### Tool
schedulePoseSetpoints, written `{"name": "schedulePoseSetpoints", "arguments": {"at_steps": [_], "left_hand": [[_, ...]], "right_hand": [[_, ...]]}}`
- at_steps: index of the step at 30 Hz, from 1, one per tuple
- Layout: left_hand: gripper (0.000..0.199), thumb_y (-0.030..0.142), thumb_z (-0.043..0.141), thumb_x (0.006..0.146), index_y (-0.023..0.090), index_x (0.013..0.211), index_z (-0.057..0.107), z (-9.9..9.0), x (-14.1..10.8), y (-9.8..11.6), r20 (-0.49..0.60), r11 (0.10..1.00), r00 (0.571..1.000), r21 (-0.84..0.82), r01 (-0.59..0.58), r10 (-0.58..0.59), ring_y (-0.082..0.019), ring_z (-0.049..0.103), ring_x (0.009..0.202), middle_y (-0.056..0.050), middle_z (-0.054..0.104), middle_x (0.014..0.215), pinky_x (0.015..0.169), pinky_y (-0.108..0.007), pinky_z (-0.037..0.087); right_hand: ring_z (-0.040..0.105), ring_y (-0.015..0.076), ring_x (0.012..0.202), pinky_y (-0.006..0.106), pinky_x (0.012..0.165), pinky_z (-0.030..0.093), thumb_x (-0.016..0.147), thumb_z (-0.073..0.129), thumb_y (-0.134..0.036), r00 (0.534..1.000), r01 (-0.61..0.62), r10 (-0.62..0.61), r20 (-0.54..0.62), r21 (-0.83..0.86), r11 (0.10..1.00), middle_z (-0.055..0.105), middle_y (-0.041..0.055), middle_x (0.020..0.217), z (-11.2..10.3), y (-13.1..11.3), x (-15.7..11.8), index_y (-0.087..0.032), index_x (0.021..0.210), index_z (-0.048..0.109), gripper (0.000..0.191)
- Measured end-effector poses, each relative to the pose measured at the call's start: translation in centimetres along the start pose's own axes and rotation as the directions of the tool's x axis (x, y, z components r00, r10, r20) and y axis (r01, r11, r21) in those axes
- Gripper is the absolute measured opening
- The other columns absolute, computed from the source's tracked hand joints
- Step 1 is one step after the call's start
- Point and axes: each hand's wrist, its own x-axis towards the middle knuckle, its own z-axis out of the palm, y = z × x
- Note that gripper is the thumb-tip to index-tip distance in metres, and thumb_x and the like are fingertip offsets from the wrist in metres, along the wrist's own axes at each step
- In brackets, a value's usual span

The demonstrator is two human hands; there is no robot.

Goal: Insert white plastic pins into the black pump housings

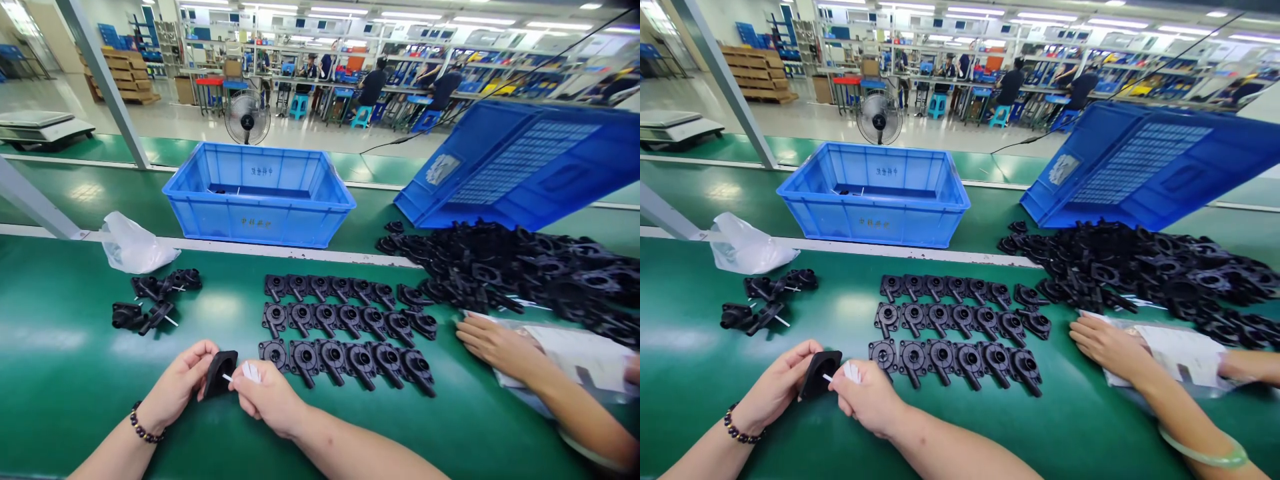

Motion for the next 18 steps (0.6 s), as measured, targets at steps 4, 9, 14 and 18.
{"name": "schedulePoseSetpoints", "arguments": {"at_steps": [4,9,14,18], "left_hand": [[0.033,0.051,0.052,0.083,0.018,0.085,0.049,-0.2,0.09,-0.19,0.004,0.997,0.999,0.076,-0.032,0.032,-0.006,0.035,0.047,0.005,0.044,0.06,0.044,-0.017,0.027],[0.033,0.05,0.048,0.086,0.017,0.084,0.047,-0.31,0.19,-0.87,0.025,0.989,0.998,0.139,-0.056,0.053,-0.006,0.033,0.046,0.006,0.04,0.055,0.045,-0.018,0.025],[0.029,0.047,0.042,0.089,0.018,0.086,0.045,-0.13,0.2,-0.85,0.043,0.992,0.997,0.106,-0.072,0.068,-0.007,0.035,0.047,0.006,0.036,0.057,0.047,-0.019,0.029],[0.031,0.049,0.051,0.084,0.02,0.093,0.044,0.08,-0.05,-0.47,0.122,0.983,0.991,0.171,-0.07,0.049,-0.007,0.038,0.053,0.004,0.041,0.069,0.048,-0.019,0.033]], "right_hand": [[0.026,0.0043,0.033,0.019,0.035,0.017,0.076,0.059,-0.044,1.0,0.019,-0.019,0.005,-0.002,1.0,0.04,-0.0094,0.038,-0.05,-0.27,-0.04,-0.015,0.073,0.053,0.03],[0.028,0.004,0.034,0.019,0.037,0.019,0.078,0.058,-0.038,0.999,0.011,-0.015,-0.045,-0.09,0.996,0.04,-0.0084,0.039,0.09,-0.74,-0.14,-0.016,0.064,0.049,0.027],[0.029,0.0033,0.035,0.018,0.037,0.02,0.08,0.056,-0.035,0.999,0.022,-0.026,-0.04,-0.095,0.995,0.041,-0.0078,0.04,0.08,-0.52,-0.11,-0.017,0.058,0.044,0.03],[0.028,0.0036,0.034,0.018,0.039,0.022,0.079,0.055,-0.031,0.999,0.038,-0.04,-0.026,-0.063,0.997,0.041,-0.0086,0.039,-0.03,-0.06,0.02,-0.017,0.062,0.046,0.024]]}}
